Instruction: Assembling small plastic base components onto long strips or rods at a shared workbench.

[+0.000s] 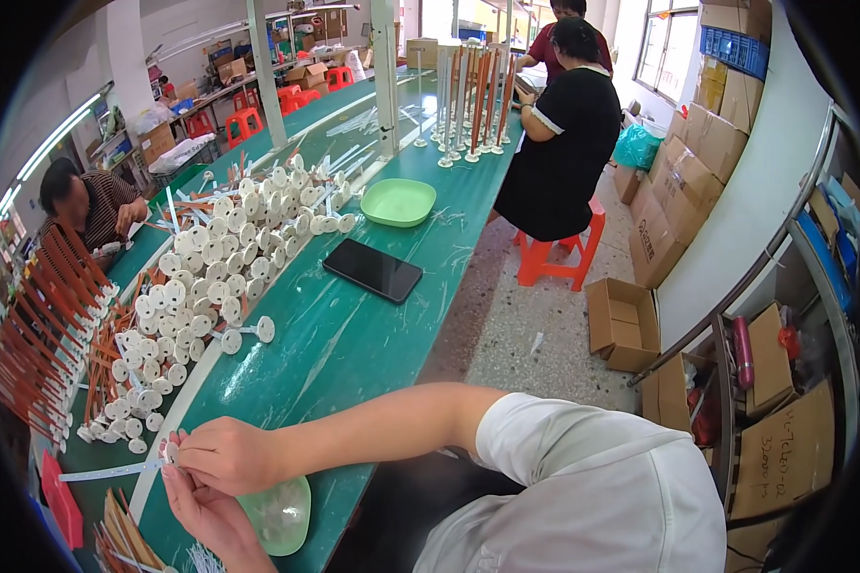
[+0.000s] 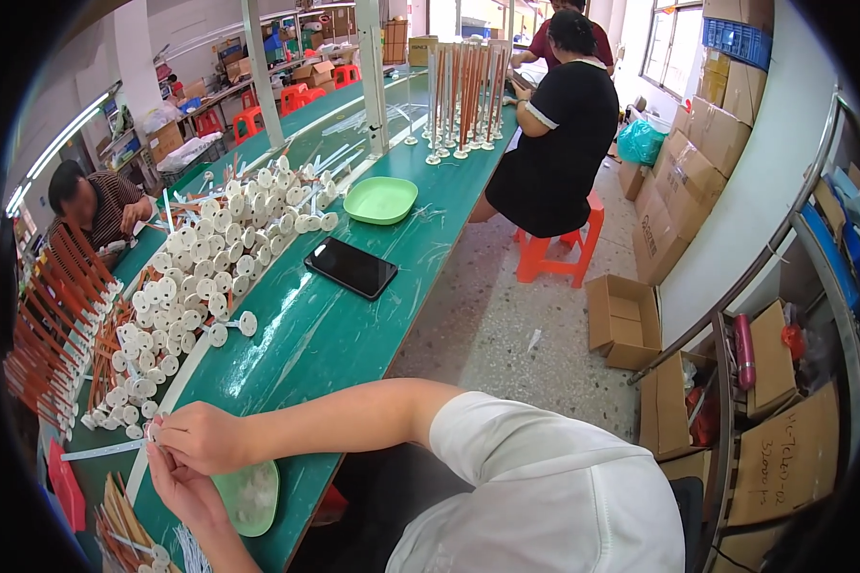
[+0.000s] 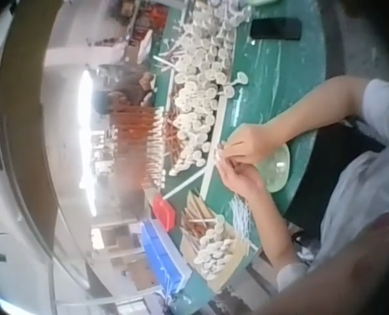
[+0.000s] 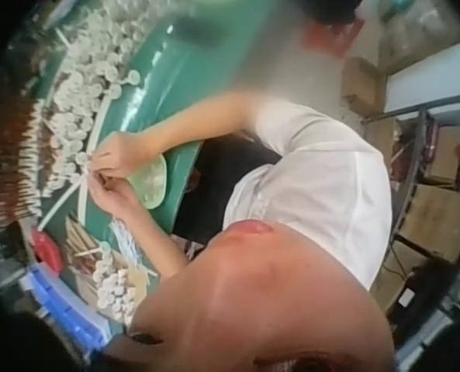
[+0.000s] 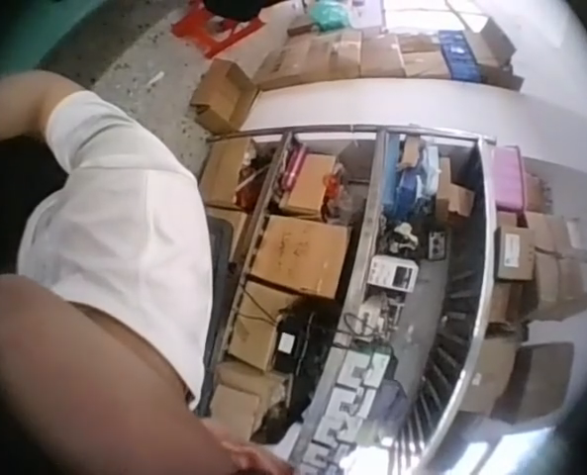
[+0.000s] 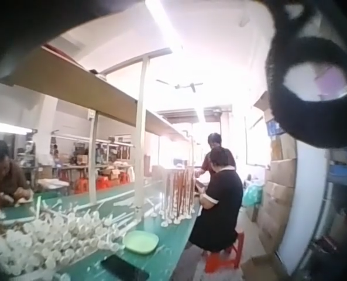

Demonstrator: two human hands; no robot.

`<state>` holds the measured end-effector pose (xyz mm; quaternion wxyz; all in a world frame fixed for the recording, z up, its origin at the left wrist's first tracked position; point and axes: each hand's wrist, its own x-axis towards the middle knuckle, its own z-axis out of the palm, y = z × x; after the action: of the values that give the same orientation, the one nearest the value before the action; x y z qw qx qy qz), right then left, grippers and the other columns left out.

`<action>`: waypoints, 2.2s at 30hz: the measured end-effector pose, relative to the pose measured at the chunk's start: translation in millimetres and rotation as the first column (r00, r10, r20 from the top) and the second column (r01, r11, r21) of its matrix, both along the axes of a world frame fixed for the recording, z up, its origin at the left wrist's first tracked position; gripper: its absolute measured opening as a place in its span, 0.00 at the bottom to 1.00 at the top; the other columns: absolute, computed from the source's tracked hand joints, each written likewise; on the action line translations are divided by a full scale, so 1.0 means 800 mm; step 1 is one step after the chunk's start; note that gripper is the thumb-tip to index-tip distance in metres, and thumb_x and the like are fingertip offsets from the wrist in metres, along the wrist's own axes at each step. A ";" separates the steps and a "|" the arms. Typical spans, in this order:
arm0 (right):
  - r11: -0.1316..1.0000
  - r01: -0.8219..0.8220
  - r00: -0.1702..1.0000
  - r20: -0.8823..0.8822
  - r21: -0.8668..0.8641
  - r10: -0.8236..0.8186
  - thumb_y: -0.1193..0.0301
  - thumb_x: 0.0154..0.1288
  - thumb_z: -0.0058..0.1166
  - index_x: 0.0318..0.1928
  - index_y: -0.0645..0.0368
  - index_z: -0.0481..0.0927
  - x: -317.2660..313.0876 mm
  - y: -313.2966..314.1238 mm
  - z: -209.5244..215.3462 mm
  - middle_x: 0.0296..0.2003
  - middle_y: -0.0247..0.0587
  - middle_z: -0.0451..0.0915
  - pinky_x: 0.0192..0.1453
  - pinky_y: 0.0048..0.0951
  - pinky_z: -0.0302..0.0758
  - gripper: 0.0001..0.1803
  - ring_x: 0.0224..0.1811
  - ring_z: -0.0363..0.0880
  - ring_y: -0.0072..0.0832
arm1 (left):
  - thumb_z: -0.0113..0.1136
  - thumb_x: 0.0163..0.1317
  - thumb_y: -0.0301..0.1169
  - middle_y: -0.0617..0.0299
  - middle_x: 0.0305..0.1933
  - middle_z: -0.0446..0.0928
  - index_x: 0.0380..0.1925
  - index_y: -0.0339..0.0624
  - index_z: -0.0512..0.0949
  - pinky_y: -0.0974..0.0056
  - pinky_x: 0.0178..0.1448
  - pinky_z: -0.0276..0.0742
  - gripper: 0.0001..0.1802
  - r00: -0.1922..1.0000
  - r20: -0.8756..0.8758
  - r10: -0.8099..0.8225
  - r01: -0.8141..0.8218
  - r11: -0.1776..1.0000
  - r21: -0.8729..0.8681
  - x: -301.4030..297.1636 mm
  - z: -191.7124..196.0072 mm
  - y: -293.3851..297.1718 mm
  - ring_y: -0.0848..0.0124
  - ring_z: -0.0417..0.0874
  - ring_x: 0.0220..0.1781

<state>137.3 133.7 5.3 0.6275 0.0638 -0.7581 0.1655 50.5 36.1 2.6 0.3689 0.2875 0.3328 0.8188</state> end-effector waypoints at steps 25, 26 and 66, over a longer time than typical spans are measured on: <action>0.908 -0.188 0.972 0.058 -0.374 0.226 0.79 0.56 0.56 0.32 0.65 0.77 0.008 0.003 0.012 0.25 0.46 0.77 0.27 0.35 0.73 0.03 0.24 0.77 0.41 | 0.37 0.76 0.34 0.47 0.66 0.67 0.63 0.26 0.62 0.62 0.66 0.69 0.24 0.987 -0.161 0.020 -0.014 0.999 0.041 0.000 0.008 0.002 0.63 0.73 0.63; 0.908 -0.190 0.972 0.057 -0.373 0.227 0.79 0.56 0.56 0.32 0.65 0.77 0.008 0.005 0.012 0.25 0.46 0.77 0.27 0.35 0.73 0.03 0.24 0.77 0.41 | 0.38 0.76 0.35 0.48 0.66 0.67 0.63 0.28 0.63 0.62 0.65 0.70 0.24 0.983 -0.183 -0.007 0.012 1.000 0.026 -0.006 0.004 0.002 0.65 0.73 0.63; 0.875 -0.191 0.959 0.106 -0.444 0.263 0.79 0.53 0.55 0.27 0.66 0.77 0.011 0.007 0.024 0.22 0.49 0.77 0.31 0.38 0.73 0.02 0.25 0.77 0.45 | 0.52 0.71 0.30 0.54 0.52 0.77 0.49 0.31 0.72 0.71 0.54 0.75 0.13 0.944 -0.278 0.179 -0.196 0.980 -0.033 -0.024 -0.004 0.004 0.71 0.79 0.52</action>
<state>145.8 139.4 24.5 0.5381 -0.0008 -0.7388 0.4058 31.0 39.0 -0.2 0.2483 0.3535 0.4309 0.7923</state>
